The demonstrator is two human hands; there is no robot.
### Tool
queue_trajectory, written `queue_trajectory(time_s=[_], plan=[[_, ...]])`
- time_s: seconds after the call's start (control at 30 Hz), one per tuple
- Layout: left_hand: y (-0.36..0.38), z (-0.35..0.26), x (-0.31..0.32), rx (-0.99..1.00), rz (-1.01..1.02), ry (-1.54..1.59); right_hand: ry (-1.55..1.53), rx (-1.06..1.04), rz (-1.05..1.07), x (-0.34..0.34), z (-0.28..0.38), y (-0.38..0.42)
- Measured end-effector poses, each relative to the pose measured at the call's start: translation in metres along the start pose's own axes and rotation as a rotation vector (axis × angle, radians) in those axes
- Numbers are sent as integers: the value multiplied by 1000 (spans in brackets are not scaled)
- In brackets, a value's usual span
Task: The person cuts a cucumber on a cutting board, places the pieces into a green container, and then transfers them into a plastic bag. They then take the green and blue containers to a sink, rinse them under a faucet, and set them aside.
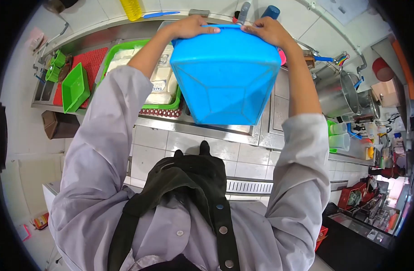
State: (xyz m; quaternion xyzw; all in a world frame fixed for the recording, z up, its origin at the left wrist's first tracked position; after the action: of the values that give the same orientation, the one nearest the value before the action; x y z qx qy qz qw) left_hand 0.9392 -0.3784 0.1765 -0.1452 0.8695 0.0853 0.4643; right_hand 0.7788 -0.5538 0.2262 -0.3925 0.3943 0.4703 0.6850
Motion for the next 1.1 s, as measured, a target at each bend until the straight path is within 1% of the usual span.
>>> queue_trajectory(time_s=[0.03, 0.07, 0.1, 0.13, 0.17, 0.2, 0.23, 0.27, 0.3, 0.33, 0.4, 0.47, 0.5, 0.57, 0.6, 0.67, 0.73, 0.77, 0.8, 0.83, 0.87, 0.9, 0.93, 0.97, 1.0, 1.07, 1.1], plan=[[18, -8, -1, 30, -2, 21, -9, -43, -56, -4, 21, 16], [38, -14, -2, 28, -11, 30, 7, -28, -68, -12, 45, 35], [59, -24, -1, 72, 5, 72, 22, -13, -79, -19, 68, 57], [83, -31, 2, 117, 21, 115, 20, 11, -164, -22, 78, 83], [108, -40, 9, 243, 29, 110, 19, 38, -250, -25, 82, 112], [135, -51, 19, 375, 39, 105, -10, 0, -374, -25, 86, 146], [167, -62, 32, 437, 85, 86, 97, 57, -434, -22, 85, 189], [199, -70, 51, 474, 38, 162, 41, 84, -579, -12, 86, 232], [224, -82, 80, 410, 64, 153, 115, 165, -567, 2, 87, 274], [249, -103, 95, 409, 144, 136, 68, 409, -603, 22, 91, 313], [280, -128, 155, 389, 216, 57, -10, 558, -708, 50, 109, 375], [314, -160, 192, 630, 48, 74, -176, 788, -1081, 83, 103, 435], [324, -171, 207, 681, 12, 36, -164, 811, -1090, 98, 98, 456], [324, -175, 241, 722, 32, 59, -424, 1083, -1060, 133, 72, 505], [320, -176, 252, 739, 27, 74, -416, 1095, -1082, 136, 62, 525], [312, -183, 271, 768, 49, 35, -931, 1111, -1107, 148, 30, 555], [308, -199, 294, 842, 30, 63, -655, 1151, -1239, 140, 9, 577], [300, -206, 306, 856, -62, 95, -425, 1113, -1163, 136, -15, 592], [284, -213, 317, 798, 10, 163, -39, 996, -944, 129, -42, 612], [275, -223, 325, 856, -85, 121, 393, 835, -734, 125, -70, 625], [268, -230, 316, 861, -42, 135, 699, 715, -615, 126, -93, 646], [266, -229, 302, 1013, -208, 286, 820, 758, -724, 118, -111, 650], [261, -229, 288, 984, -52, 433, 789, 879, -826, 112, -121, 648], [255, -224, 269, 942, 47, 382, 739, 961, -882, 108, -136, 644], [248, -206, 262, 892, 25, 345, 705, 1015, -908, 109, -147, 639], [235, -173, 230, 794, -15, 630, 634, 1065, -936, 117, -162, 620], [238, -149, 200, 762, -178, 654, 613, 1083, -944, 119, -169, 610]])
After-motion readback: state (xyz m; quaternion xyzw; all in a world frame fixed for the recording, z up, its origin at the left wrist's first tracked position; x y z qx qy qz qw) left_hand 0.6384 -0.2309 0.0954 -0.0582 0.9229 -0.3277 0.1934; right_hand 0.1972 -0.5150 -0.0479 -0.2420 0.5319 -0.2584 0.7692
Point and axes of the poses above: each hand's wrist, its own y-axis away from the middle knuckle, its own x-axis out of the palm, z = x × y, the point moved 6 cm from there along -y, towards the middle knuckle, and after that the axes turned 2 degrees about -y, right-handed, at the moved point
